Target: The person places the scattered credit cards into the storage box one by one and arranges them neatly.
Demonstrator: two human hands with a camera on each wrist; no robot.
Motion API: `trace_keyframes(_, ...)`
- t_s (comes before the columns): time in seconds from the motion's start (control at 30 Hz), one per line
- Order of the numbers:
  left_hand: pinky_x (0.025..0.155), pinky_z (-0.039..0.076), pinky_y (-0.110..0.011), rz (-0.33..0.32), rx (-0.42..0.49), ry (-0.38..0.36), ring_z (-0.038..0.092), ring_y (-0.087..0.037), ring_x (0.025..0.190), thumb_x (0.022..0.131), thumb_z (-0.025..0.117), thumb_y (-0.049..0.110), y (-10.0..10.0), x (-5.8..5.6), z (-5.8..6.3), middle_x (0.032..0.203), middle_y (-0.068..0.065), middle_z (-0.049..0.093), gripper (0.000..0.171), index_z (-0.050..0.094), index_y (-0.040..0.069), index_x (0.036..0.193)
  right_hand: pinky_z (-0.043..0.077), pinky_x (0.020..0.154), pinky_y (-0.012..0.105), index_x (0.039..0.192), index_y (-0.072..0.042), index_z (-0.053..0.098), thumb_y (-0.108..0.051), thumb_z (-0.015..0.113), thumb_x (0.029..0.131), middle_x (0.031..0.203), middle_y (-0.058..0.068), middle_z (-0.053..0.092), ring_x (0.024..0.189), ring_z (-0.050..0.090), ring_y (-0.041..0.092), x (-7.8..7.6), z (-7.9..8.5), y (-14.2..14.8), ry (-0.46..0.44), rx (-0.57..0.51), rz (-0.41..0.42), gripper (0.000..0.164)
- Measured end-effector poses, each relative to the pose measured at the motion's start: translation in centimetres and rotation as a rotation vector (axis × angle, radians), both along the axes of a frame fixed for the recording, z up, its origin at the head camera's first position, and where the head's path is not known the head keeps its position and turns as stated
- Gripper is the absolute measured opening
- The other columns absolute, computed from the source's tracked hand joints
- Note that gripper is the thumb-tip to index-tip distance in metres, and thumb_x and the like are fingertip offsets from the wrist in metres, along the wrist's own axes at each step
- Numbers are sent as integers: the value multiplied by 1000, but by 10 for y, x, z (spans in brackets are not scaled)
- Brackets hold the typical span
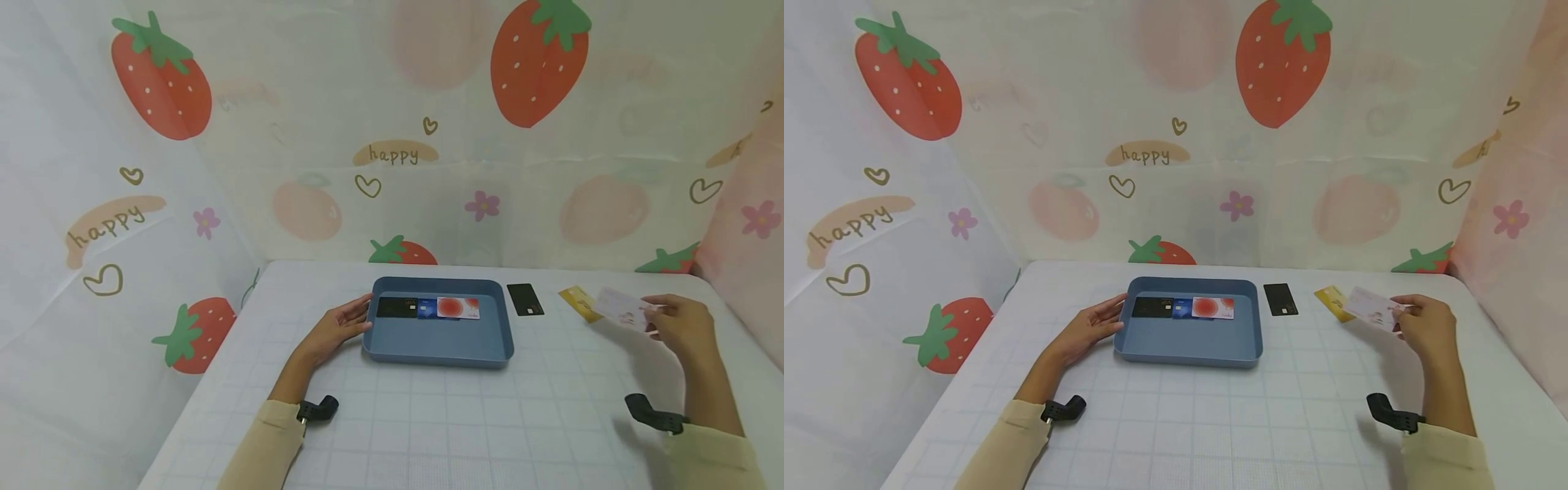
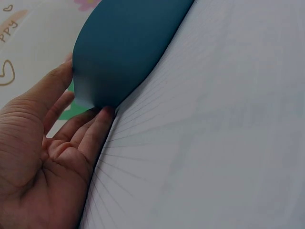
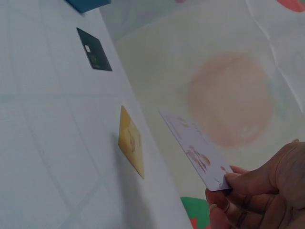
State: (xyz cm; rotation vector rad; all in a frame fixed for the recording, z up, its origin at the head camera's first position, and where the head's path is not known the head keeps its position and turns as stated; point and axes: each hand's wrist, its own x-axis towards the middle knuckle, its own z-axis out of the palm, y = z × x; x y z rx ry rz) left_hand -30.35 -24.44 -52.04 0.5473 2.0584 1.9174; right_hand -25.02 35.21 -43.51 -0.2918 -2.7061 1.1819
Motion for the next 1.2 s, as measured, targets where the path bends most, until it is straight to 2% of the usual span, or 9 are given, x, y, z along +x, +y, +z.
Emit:
trace_keyframes(0.27, 109, 41, -25, 2, -9, 0, 37, -24, 147, 99, 67, 10, -1, 1, 1, 162, -11, 35, 67, 35, 10, 159, 56, 53, 21, 130, 16, 56, -4, 50, 103, 83, 18, 71, 60, 62, 7, -2, 6, -10, -13, 20, 12, 35)
trace_keyframes(0.73, 110, 41, -25, 4, -9, -2, 37, -24, 147, 99, 68, 10, 1, -1, 2, 162, -11, 35, 68, 35, 9, 159, 50, 48, 22, 126, 14, 60, -5, 54, 101, 85, 26, 72, 55, 62, 9, -3, 11, -28, 84, 100, 59, 32)
trace_keyframes(1.07, 109, 42, -24, -20, 24, -3, 35, -27, 148, 99, 66, 7, 0, -1, 0, 162, -13, 34, 68, 34, 8, 159, 53, 50, 22, 126, 16, 59, -4, 53, 102, 97, 33, 69, 60, 65, 12, -3, 14, -41, 66, 72, 72, 32)
trace_keyframes(1.2, 109, 41, -24, -16, 21, -3, 35, -28, 148, 99, 66, 6, -1, -1, 0, 162, -13, 34, 68, 34, 8, 159, 54, 51, 22, 125, 16, 60, -2, 54, 101, 95, 33, 70, 59, 66, 13, -3, 16, -48, 80, 56, 86, 31)
